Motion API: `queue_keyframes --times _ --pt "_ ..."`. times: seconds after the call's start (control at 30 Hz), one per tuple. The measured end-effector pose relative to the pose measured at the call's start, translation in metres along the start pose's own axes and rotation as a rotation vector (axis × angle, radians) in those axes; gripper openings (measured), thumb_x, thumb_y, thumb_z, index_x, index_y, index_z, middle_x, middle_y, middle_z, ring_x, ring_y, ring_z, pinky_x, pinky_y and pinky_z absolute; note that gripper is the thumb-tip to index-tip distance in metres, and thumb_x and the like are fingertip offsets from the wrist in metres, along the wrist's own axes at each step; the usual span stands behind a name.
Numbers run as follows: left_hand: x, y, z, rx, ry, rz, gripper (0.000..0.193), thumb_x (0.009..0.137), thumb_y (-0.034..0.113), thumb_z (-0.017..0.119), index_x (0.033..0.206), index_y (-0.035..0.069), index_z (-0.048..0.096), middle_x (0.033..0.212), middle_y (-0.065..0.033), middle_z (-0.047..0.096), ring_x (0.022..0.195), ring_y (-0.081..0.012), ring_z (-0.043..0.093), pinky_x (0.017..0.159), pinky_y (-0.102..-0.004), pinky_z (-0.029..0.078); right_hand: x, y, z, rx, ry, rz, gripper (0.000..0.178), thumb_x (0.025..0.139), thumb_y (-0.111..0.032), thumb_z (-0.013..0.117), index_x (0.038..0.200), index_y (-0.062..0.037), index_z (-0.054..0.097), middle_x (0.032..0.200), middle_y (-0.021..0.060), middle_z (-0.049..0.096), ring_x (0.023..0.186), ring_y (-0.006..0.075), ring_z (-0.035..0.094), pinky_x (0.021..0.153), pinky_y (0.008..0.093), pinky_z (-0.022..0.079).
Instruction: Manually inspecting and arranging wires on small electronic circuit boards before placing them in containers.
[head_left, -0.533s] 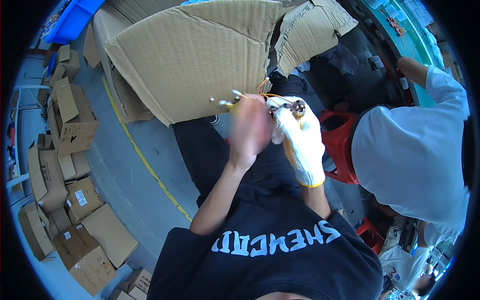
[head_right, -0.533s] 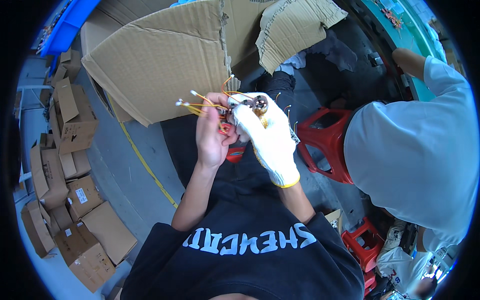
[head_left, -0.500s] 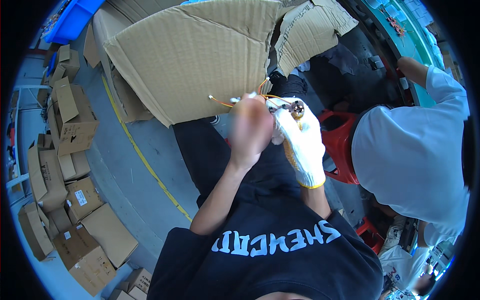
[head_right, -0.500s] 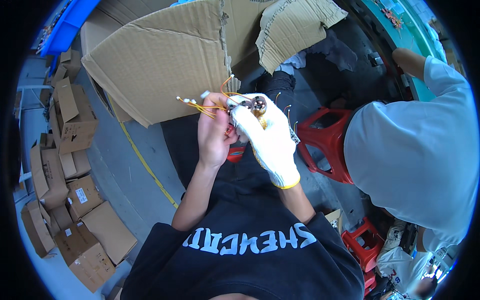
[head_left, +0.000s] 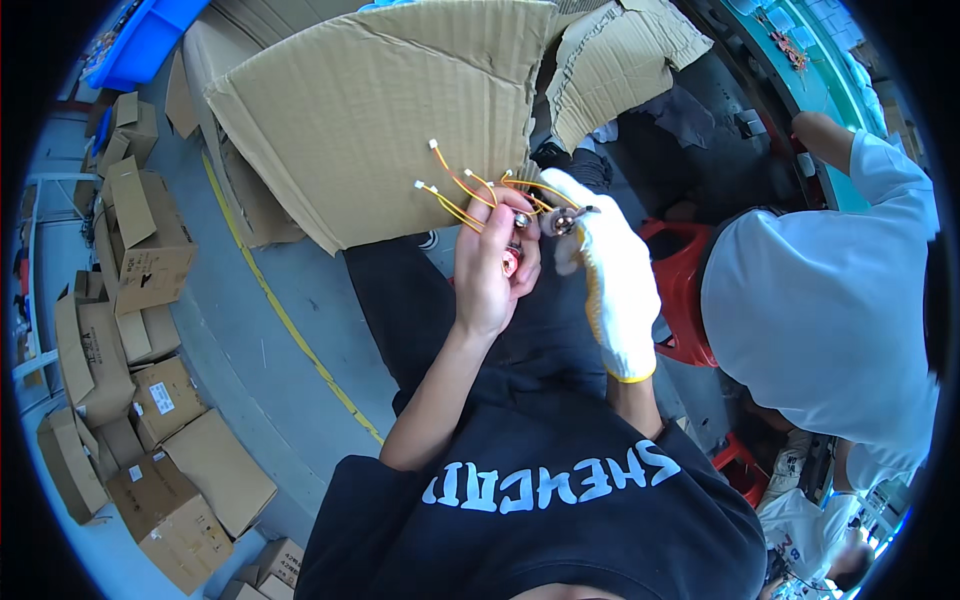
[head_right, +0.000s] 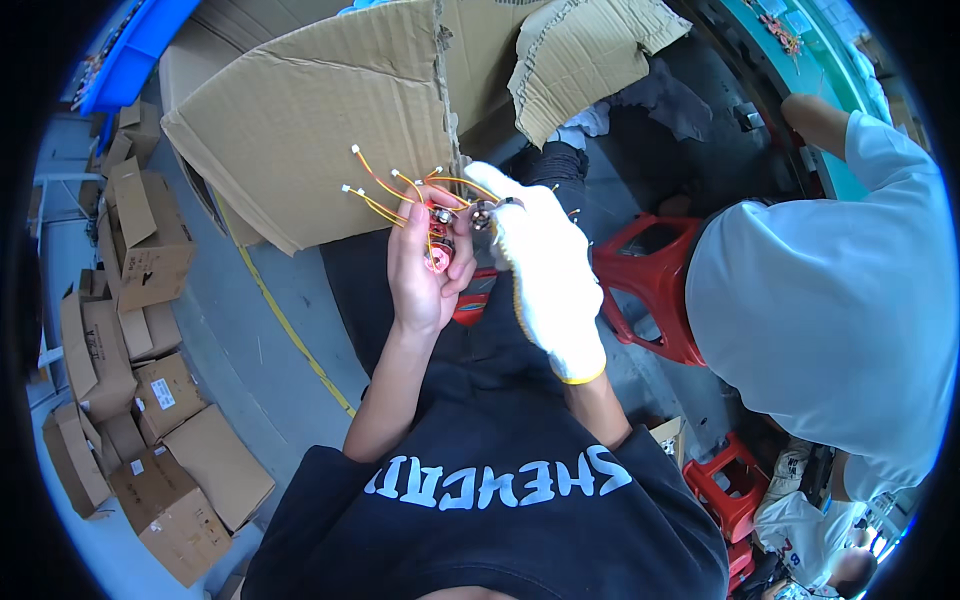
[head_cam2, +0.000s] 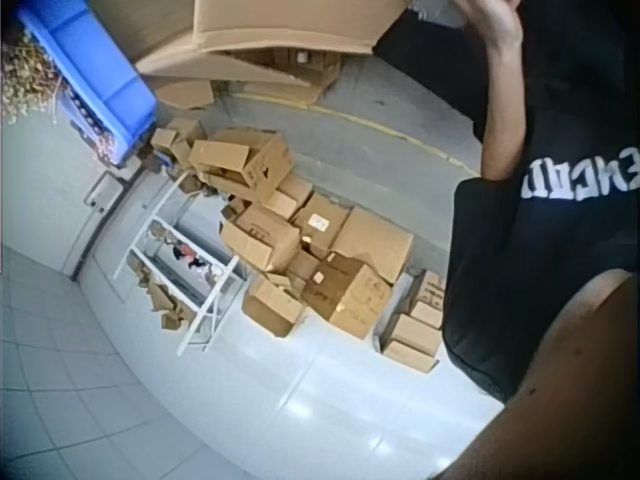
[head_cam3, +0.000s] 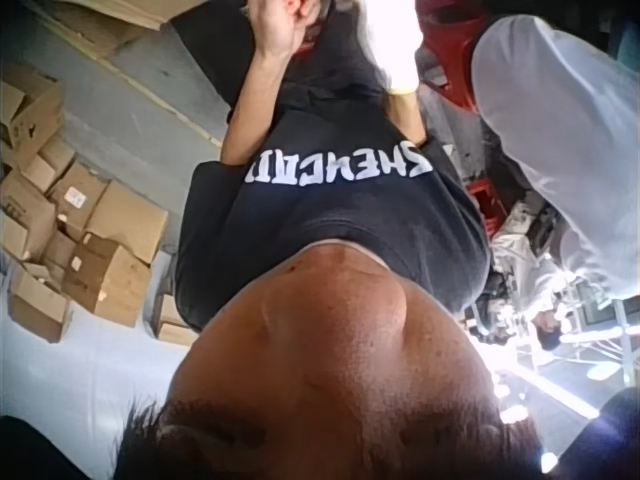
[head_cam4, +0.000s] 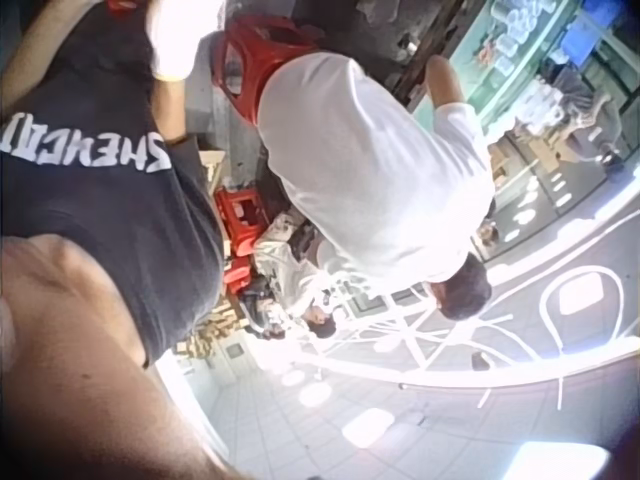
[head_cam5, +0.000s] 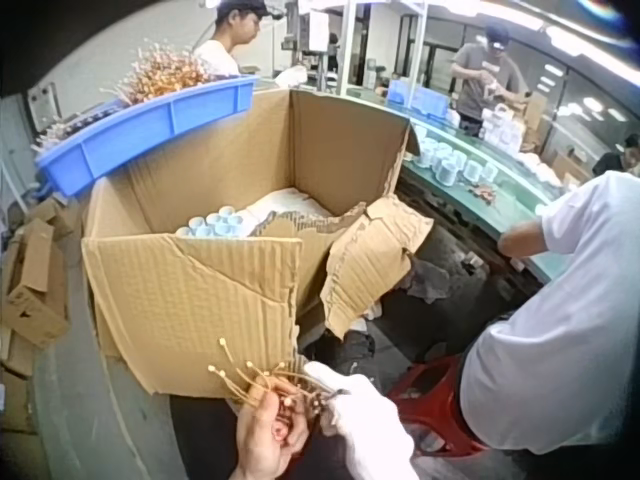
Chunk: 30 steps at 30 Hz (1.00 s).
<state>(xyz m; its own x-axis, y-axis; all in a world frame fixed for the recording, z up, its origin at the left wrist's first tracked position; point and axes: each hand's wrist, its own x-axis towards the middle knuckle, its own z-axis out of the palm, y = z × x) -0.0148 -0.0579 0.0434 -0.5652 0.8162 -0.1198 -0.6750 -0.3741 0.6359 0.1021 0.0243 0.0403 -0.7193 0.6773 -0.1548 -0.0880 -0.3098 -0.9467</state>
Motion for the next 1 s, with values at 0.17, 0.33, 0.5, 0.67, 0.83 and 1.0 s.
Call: queue_keyframes --times 0.17,0.33,0.5,0.67,0.83,1.0 --pt "-0.003 -0.010 0.003 0.283 -0.117 0.111 0.020 0.095 0.024 0.053 0.097 0.005 0.049 0.069 -0.0005 0.052 0.043 -0.0012 0.038 0.036 -0.0154 0.026 -0.010 0.000 0.013 -0.222 0.044 -0.413 0.026 0.094 -0.013 0.052 0.114 0.0013 0.059 0.112 0.0122 0.060 0.092 0.0203 0.060 0.072 0.0295 0.048" --pt "-0.003 -0.011 -0.002 0.311 -0.142 0.133 0.022 0.093 0.025 0.055 0.092 0.003 0.052 0.065 0.0003 0.050 0.042 -0.0013 0.037 0.036 -0.0161 0.026 -0.012 0.029 0.015 0.146 0.071 -0.424 0.032 0.094 -0.019 0.052 0.118 0.0018 0.057 0.115 0.0120 0.059 0.100 0.0192 0.059 0.082 0.0288 0.046" --pt "-0.005 -0.012 -0.009 0.265 -0.177 0.152 0.019 0.092 0.020 0.056 0.087 0.002 0.055 0.060 0.0019 0.047 0.043 -0.0013 0.037 0.037 -0.0175 0.027 -0.009 0.036 0.011 0.740 -0.102 -0.150 0.037 0.095 -0.022 0.050 0.121 0.0040 0.055 0.119 0.0130 0.058 0.106 0.0206 0.056 0.090 0.0305 0.043" --pt "-0.005 -0.008 -0.020 0.308 -0.242 0.193 0.026 0.093 0.028 0.052 0.086 0.003 0.052 0.063 -0.0025 0.049 0.041 -0.0028 0.037 0.035 -0.0170 0.025 0.001 0.010 0.030 0.676 -0.170 0.030 0.037 0.095 -0.018 0.052 0.125 0.0014 0.050 0.125 0.0131 0.054 0.108 0.0180 0.055 0.089 0.0270 0.044" --pt "0.001 -0.009 -0.020 0.207 -0.383 0.199 0.031 0.094 0.033 0.048 0.088 0.003 0.053 0.070 -0.0048 0.052 0.042 -0.0041 0.038 0.034 -0.0188 0.025 0.002 -0.007 0.039 0.521 -0.141 -0.117 0.038 0.095 -0.021 0.050 0.127 0.0004 0.050 0.123 0.0135 0.055 0.106 0.0191 0.056 0.088 0.0276 0.044" --pt "-0.002 -0.036 0.009 -0.251 -0.097 -0.144 0.038 0.096 0.034 0.038 0.107 0.002 0.055 0.099 -0.0093 0.061 0.075 -0.0156 0.061 0.062 -0.0314 0.052 -0.025 -0.041 0.005 -0.514 0.340 -0.342 0.033 0.095 -0.021 0.046 0.118 0.0001 0.057 0.122 0.0131 0.057 0.110 0.0231 0.055 0.095 0.0329 0.042"
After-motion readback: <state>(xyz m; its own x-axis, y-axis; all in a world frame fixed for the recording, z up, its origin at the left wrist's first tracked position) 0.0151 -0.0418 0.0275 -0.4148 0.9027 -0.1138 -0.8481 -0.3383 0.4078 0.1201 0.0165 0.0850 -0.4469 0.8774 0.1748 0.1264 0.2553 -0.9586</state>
